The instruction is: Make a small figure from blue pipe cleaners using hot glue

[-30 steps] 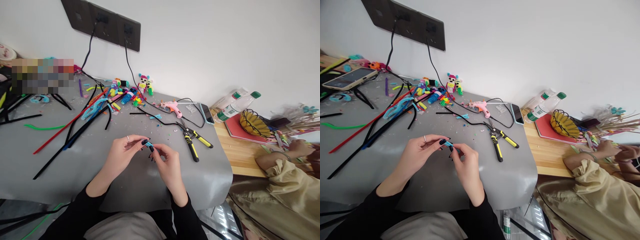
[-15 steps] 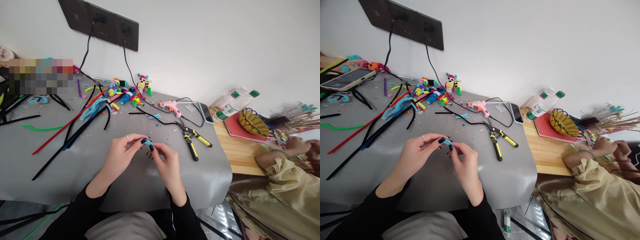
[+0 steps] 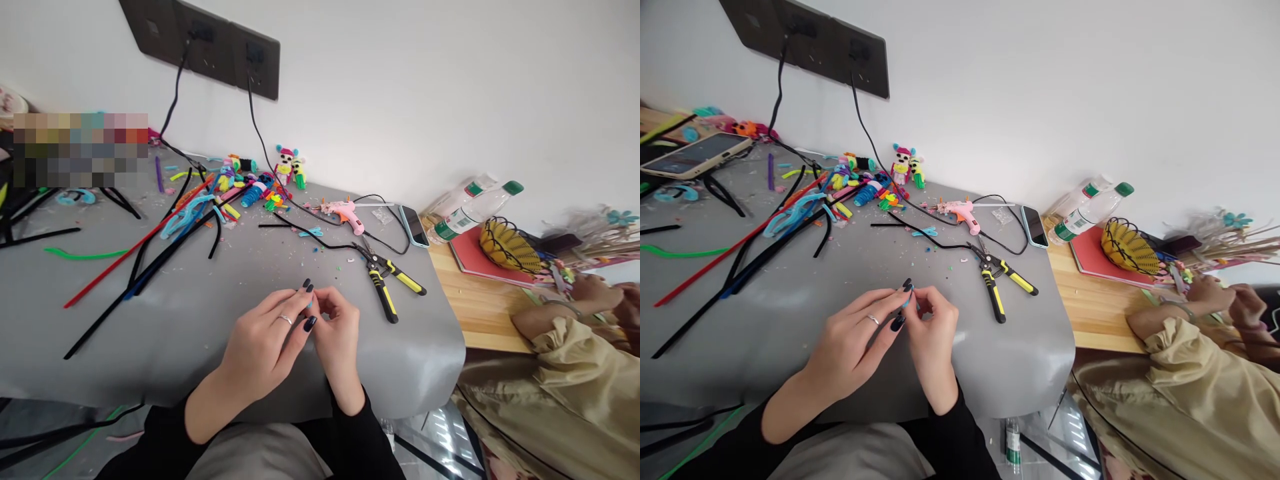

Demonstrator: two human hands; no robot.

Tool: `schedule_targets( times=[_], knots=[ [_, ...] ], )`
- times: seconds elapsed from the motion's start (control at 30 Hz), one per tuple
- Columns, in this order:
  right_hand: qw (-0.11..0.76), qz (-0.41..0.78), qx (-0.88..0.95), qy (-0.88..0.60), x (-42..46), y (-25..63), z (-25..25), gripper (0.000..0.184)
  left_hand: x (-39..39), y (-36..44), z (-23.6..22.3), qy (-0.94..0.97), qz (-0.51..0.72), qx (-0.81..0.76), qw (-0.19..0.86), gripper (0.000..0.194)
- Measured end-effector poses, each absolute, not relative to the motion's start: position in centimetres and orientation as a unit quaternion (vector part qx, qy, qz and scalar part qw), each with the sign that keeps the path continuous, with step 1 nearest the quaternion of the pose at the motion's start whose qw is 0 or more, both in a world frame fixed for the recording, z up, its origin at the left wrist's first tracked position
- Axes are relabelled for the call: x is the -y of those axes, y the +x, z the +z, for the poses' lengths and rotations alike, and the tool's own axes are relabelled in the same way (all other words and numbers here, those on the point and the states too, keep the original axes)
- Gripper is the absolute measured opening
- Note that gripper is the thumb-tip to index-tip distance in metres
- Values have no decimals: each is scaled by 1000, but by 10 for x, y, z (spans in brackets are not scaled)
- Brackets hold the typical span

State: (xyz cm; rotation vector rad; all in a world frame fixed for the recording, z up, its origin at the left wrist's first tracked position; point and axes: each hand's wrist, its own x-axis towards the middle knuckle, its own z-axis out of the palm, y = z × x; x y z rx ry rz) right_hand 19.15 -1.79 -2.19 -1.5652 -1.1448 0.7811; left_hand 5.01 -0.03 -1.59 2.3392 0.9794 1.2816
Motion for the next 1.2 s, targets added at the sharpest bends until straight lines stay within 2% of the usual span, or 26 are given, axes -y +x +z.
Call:
schedule_targets(
  times=[0.1, 0.3, 0.47, 0.63, 0.77, 0.9, 1.03, 1.2],
  knots=[
    [496, 346, 454, -655, 18, 190, -24, 31, 2, 49, -22, 832, 421, -337, 131, 37],
    [469, 395, 476, -631, 12, 198, -21, 27, -24, 26, -22, 833, 387, -333, 212, 40],
    [420, 406, 535, -610, 11, 197, -17, 29, -39, 13, -21, 832, 441, -242, 234, 22],
    [443, 410, 564, -563, 10, 192, -16, 29, -40, 11, -21, 789, 448, -327, 263, 18],
    [453, 344, 614, -546, 9, 191, -17, 22, -40, 11, -20, 730, 434, -413, 330, 15],
    [466, 269, 643, -545, 7, 191, -19, 21, -40, 13, -20, 688, 437, -429, 389, 12],
    [455, 272, 639, -557, 4, 191, -20, 20, -40, 15, -22, 678, 453, -437, 380, 11],
    [447, 361, 582, -575, 0, 194, -16, 19, -39, 15, -24, 698, 484, -394, 352, 14]
  ],
)
